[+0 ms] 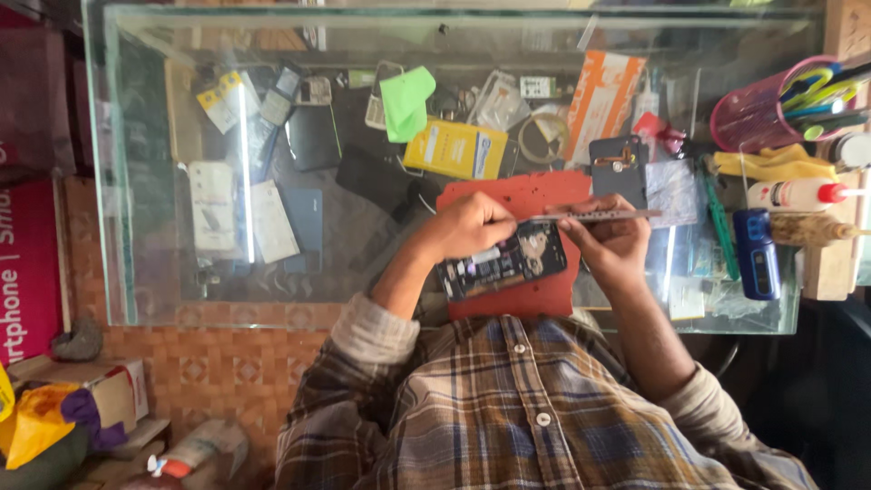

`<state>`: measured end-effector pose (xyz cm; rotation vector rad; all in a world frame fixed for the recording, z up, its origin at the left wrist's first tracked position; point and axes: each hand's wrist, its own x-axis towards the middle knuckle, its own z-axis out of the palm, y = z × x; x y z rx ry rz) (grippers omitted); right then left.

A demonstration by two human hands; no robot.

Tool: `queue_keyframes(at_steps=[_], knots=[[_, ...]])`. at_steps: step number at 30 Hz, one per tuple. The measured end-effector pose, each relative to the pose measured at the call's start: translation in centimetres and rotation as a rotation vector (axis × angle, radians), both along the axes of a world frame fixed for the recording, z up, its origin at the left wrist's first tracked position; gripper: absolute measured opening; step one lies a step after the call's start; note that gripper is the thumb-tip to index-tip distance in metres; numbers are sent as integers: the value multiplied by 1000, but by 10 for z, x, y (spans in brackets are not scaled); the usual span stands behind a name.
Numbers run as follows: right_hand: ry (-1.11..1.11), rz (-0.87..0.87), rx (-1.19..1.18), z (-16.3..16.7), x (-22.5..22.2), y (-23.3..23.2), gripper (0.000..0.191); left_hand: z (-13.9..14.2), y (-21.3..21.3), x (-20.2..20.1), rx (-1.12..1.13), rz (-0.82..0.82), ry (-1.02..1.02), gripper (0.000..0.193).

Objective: The person repairs a disassembled smartphone at a glass workbench. They pick up the phone body, use a metal pry tool to work along the frame edge, handle a small part from a plastic bag, press the frame together by hand, and use a screwdriver on the phone placed on a red mat.

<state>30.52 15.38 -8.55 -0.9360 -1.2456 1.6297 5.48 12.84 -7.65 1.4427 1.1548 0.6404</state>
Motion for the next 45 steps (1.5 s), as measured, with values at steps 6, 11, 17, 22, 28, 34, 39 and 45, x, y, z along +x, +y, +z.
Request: queue_keyframes(at_steps=[6, 11, 17, 22, 28, 34, 39, 45], knots=[[88, 52, 135, 58, 11, -26, 21, 62, -49, 0, -40, -28, -240, 19], [199, 116, 217, 116, 11, -49, 21, 109, -84, 9, -65, 9, -346, 20], [159, 34, 198, 145, 4, -71, 20, 133, -95, 9, 39, 32, -340, 17], [107, 40, 251, 147, 5, -71, 19, 148, -98, 8, 48, 61, -244, 16], [124, -4, 213, 140, 7, -69, 24, 154, -92, 13, -35, 79, -337, 27], [166, 2, 117, 138, 8, -69, 27, 151, -95, 16, -47, 112, -315, 19], [108, 27, 150, 142, 9, -68, 25, 151, -97, 17, -84, 132, -345, 21], [82, 26, 256, 151, 10, -70, 24, 158, -98, 17, -137, 133, -292, 23]])
